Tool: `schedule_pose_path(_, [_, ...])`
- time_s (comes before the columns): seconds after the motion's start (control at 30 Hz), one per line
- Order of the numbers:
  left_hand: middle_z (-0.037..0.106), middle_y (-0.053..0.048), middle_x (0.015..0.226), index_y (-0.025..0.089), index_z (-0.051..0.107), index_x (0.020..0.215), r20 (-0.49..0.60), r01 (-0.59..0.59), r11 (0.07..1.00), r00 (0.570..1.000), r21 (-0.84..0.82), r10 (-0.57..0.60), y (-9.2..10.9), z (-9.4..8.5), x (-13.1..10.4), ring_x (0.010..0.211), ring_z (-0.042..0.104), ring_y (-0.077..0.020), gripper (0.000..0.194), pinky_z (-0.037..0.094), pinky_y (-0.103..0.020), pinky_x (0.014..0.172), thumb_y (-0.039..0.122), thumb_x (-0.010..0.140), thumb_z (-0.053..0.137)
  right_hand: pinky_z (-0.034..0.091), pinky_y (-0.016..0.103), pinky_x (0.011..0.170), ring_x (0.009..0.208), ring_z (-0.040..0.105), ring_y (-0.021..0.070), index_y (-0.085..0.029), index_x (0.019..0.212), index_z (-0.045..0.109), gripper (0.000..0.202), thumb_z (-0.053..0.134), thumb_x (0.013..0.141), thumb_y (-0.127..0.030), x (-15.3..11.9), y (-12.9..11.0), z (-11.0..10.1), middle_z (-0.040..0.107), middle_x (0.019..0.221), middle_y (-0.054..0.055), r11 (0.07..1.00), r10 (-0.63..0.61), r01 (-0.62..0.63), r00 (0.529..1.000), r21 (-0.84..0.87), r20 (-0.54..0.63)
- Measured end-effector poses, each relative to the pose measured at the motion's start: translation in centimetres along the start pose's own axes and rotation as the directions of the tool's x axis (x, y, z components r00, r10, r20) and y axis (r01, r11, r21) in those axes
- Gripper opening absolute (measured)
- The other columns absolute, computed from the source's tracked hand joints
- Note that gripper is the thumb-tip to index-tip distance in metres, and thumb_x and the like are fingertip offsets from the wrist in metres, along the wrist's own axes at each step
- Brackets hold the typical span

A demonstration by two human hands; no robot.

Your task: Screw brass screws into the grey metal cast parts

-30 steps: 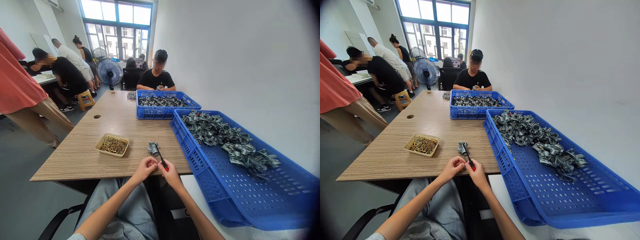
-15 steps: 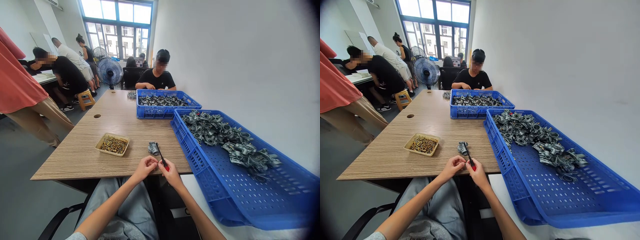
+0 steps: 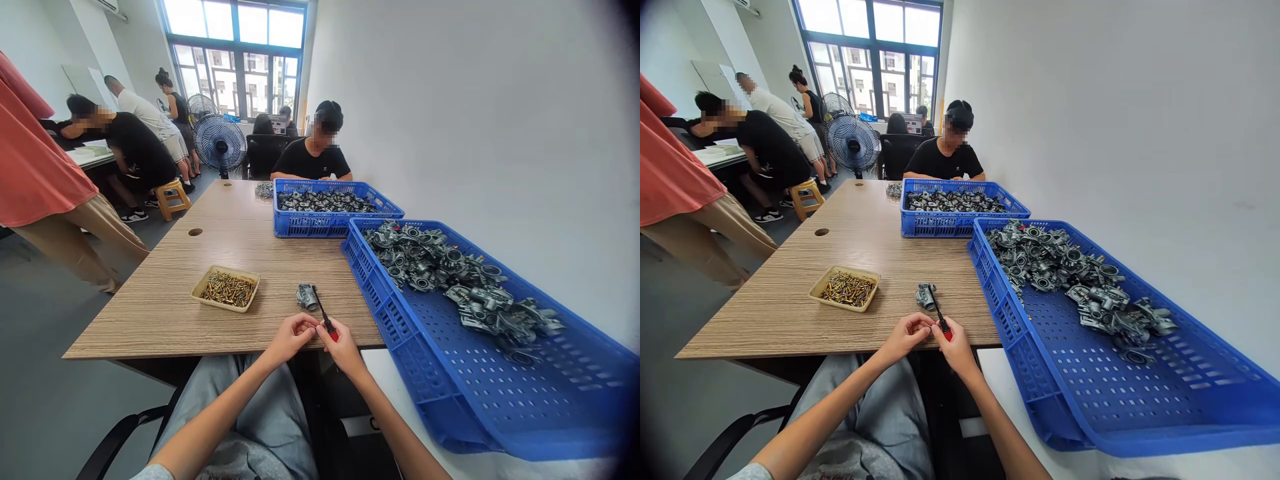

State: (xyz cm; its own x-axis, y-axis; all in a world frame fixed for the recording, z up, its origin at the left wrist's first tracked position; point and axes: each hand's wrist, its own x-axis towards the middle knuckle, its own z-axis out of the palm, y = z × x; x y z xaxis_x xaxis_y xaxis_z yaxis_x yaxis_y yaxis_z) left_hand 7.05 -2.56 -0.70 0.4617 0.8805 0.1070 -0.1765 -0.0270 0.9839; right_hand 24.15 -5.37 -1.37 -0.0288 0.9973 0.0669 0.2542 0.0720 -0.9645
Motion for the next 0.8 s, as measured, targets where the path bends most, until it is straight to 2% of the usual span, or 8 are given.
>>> schedule_pose_path(0.17, [0.06,0.0,0.071,0.012,0.069,0.1,0.005,0.002,1.0,1.0,0.022,-0.002,-0.25,-0.08,0.01,0.062,0.049,-0.0094,0.037,0.037,-0.021,0.059,0.047,0.087,0.071,0.052,0.024,0.046,0.062,0.053,0.0152,-0.018,0.088,0.062,0.042,0.061,0.09,-0.06,0.07,0.2,0.01,0.056,0.074,0.001,1.0,-0.031,0.031,1.0,0.002,-0.005])
schedule_pose_path(0.37, [0.064,-0.003,0.074,0.013,0.07,0.097,-0.03,0.0,0.999,1.0,0.048,0.001,-0.25,0.01,-0.04,0.065,0.056,-0.0118,0.038,0.045,-0.023,0.063,0.05,0.089,0.067,0.054,0.025,0.045,0.063,0.056,0.0165,-0.019,0.088,0.062,0.04,0.061,0.091,-0.059,0.1,0.43,0.05,0.06,0.076,0.002,1.0,-0.022,0.022,1.0,0.008,-0.008])
schedule_pose_path(0.8, [0.061,-0.001,0.072,0.013,0.069,0.098,-0.007,-0.019,0.999,1.0,0.026,0.019,0.29,0.15,-0.14,0.063,0.054,-0.0106,0.032,0.044,-0.022,0.062,0.044,0.09,0.066,0.053,0.025,0.044,0.059,0.054,0.0147,-0.018,0.087,0.063,0.041,0.062,0.09,-0.059,0.15,0.26,0.15,0.06,0.075,0.002,0.999,-0.035,0.036,0.999,0.011,-0.03])
